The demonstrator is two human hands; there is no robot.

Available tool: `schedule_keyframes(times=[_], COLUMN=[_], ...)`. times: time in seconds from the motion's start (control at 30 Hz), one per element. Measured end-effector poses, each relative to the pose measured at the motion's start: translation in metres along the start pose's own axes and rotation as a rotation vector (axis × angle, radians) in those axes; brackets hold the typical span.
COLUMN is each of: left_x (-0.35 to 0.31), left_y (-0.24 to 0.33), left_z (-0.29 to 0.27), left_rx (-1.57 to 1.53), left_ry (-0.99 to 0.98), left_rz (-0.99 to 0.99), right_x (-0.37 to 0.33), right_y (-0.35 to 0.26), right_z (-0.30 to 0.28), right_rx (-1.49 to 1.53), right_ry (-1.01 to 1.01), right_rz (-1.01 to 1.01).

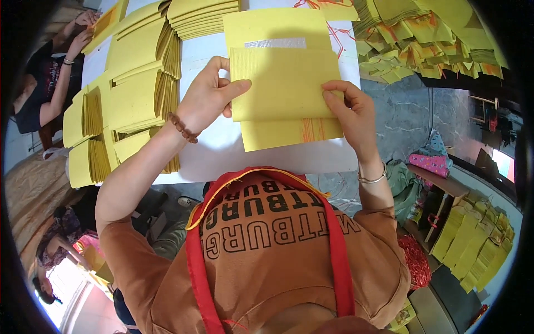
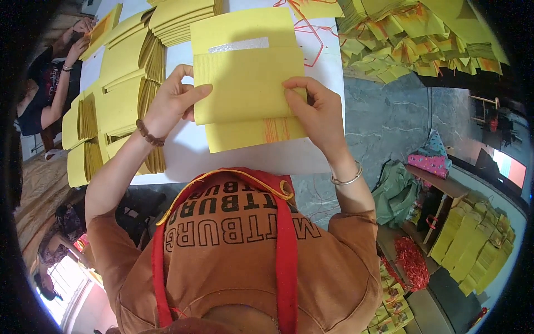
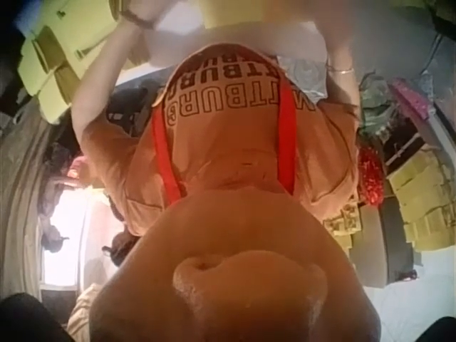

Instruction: Counting and stacking sheets of yellow ritual paper at a table.

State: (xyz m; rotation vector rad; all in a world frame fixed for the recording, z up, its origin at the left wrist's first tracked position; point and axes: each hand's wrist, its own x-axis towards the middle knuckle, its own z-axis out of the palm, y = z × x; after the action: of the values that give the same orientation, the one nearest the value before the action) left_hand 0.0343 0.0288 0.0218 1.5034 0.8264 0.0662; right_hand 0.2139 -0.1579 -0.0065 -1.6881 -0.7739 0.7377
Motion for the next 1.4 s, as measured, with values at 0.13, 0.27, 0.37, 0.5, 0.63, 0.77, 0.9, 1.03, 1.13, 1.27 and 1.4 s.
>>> schedule_keyframes(times=[0.13, 0.27, 0.37, 0.5, 0.63, 0.77, 0.9, 1.03, 1.13, 1.27, 1.4], left_x=[-0.005, -0.015, -0.016, -0.006, -0.006, -0.005, -0.003, -0.002, -0.001, 0.000, 0.002], left_y=[0.008, 0.017, 0.010, -0.003, -0.008, -0.010, -0.014, -0.019, -0.018, -0.026, -0.029], left_z=[0.001, 0.020, 0.044, 0.048, 0.050, 0.051, 0.052, 0.052, 0.049, 0.050, 0.054], left_rx=[0.432, 0.980, 1.045, 1.170, 1.196, 1.214, 1.247, 1.253, 1.228, 1.215, 1.231], left_ry=[0.249, 0.282, -0.014, -0.083, -0.073, -0.074, -0.061, -0.012, -0.027, 0.034, 0.096], left_rz=[0.239, 0.948, 0.973, 0.888, 0.866, 0.836, 0.833, 0.885, 0.863, 0.863, 0.948], right_x=[-0.001, -0.001, -0.002, -0.002, -0.002, -0.001, -0.007, -0.008, -0.008, -0.007, -0.004], right_y=[0.000, -0.001, -0.003, 0.002, -0.002, -0.020, -0.034, -0.022, -0.014, -0.010, -0.003], right_z=[0.001, -0.001, 0.005, 0.003, 0.001, -0.002, 0.010, 0.019, 0.020, 0.022, 0.019], right_rx=[-0.002, -0.050, 0.050, -0.024, -0.037, -0.438, -0.974, -0.936, -0.916, -0.937, -0.828], right_ry=[0.020, -0.014, 0.047, 0.045, 0.004, 0.120, 0.127, -0.347, -0.369, -0.363, -0.346], right_rz=[0.006, 0.053, 0.008, -0.006, 0.042, -0.192, -0.689, -0.644, -0.626, -0.600, -0.554])
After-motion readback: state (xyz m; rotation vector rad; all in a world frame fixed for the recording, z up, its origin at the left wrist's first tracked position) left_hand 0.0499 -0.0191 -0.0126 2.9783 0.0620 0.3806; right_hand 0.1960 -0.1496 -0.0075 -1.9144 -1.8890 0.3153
